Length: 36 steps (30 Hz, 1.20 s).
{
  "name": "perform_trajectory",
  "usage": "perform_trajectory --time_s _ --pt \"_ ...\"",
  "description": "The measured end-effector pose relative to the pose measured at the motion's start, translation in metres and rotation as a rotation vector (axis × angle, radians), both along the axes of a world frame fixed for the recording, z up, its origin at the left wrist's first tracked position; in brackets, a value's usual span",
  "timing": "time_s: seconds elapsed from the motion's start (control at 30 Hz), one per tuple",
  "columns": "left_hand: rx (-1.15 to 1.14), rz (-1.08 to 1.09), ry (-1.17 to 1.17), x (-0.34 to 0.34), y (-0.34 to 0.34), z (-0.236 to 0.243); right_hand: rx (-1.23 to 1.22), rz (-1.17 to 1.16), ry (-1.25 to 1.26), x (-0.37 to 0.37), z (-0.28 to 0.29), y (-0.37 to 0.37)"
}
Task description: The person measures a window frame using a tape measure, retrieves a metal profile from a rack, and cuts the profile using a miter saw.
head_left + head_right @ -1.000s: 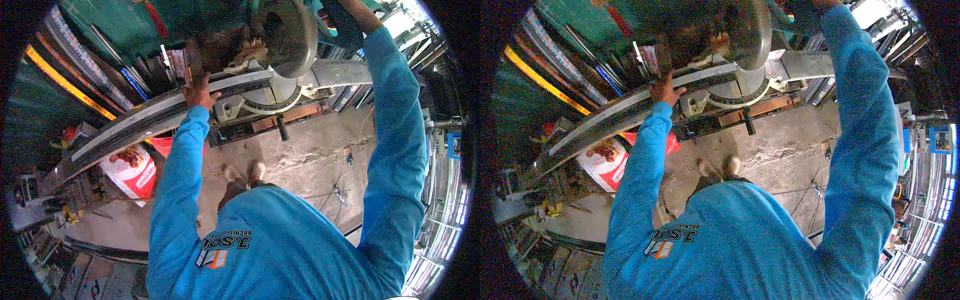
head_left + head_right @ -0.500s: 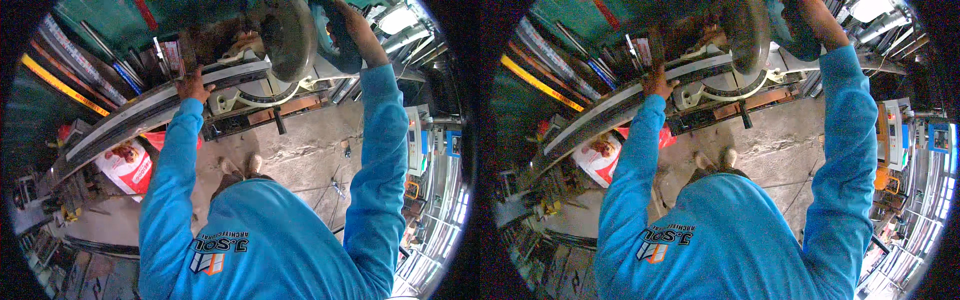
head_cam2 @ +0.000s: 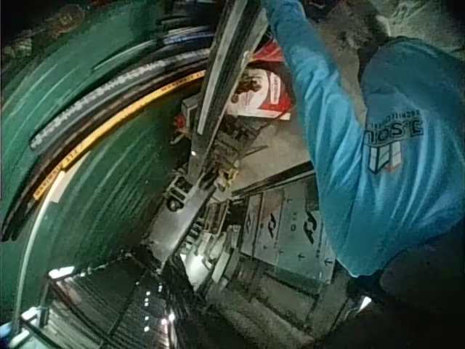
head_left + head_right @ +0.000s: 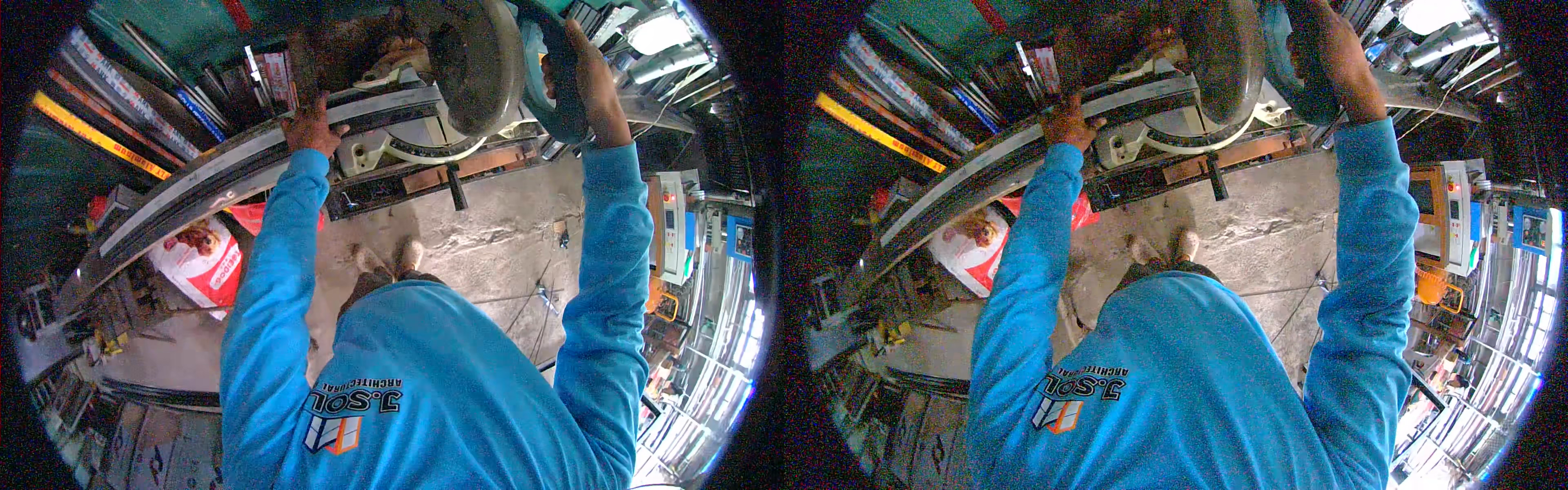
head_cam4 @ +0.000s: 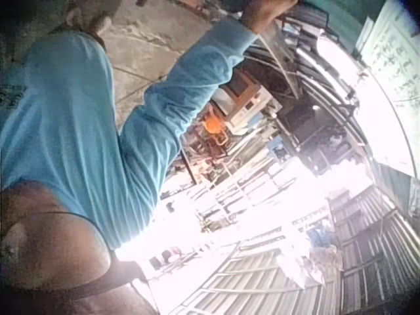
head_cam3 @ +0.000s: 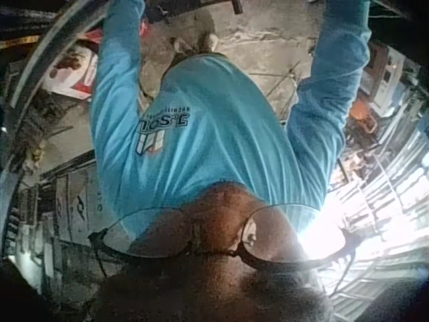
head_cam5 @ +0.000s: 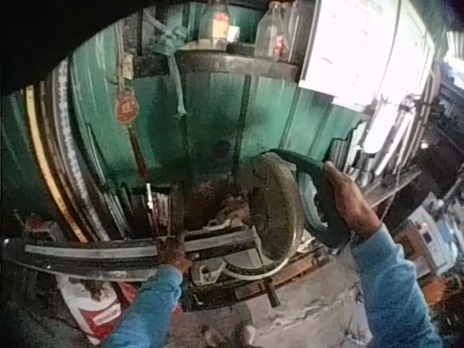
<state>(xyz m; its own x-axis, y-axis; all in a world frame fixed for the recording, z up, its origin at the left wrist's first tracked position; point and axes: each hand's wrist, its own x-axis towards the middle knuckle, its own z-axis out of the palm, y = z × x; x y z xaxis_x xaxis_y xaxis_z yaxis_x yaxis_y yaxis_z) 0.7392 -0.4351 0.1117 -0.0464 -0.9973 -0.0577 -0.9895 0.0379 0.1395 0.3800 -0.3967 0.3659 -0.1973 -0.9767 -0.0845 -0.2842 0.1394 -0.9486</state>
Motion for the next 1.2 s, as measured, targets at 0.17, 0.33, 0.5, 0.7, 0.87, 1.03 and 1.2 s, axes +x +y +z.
perform_trajectory --time_s 0.17,0.33,0.5,0.7,0.87,1.03,1.2 --pt "-0.181 -0.052 0.046 0.001 0.001 0.0 -0.012 -0.02 0.002 0.008 0.001 0.007" --pt "0.007 -0.011 0.016 -0.001 -0.001 0.001 -0.005 -0.029 -0.062 0.01 0.0 0.009" --pt "-0.051 -0.003 -0.03 -0.002 -0.001 -0.003 -0.031 0.04 0.025 0.012 0.001 0.009" --pt "-0.119 -0.017 0.001 -0.002 0.001 -0.004 -0.048 -0.033 -0.056 0.019 -0.001 0.015" --pt "0.001 0.0 -0.009 -0.003 0.0 0.002 -0.047 -0.019 -0.023 0.013 -0.01 0.017" --pt "-0.044 0.009 -0.057 -0.004 0.003 0.001 -0.063 0.003 0.035 0.003 -0.021 0.019" --pt "-0.072 0.009 -0.03 -0.004 0.001 0.0 -0.169 0.02 0.05 0.0 -0.037 0.027"
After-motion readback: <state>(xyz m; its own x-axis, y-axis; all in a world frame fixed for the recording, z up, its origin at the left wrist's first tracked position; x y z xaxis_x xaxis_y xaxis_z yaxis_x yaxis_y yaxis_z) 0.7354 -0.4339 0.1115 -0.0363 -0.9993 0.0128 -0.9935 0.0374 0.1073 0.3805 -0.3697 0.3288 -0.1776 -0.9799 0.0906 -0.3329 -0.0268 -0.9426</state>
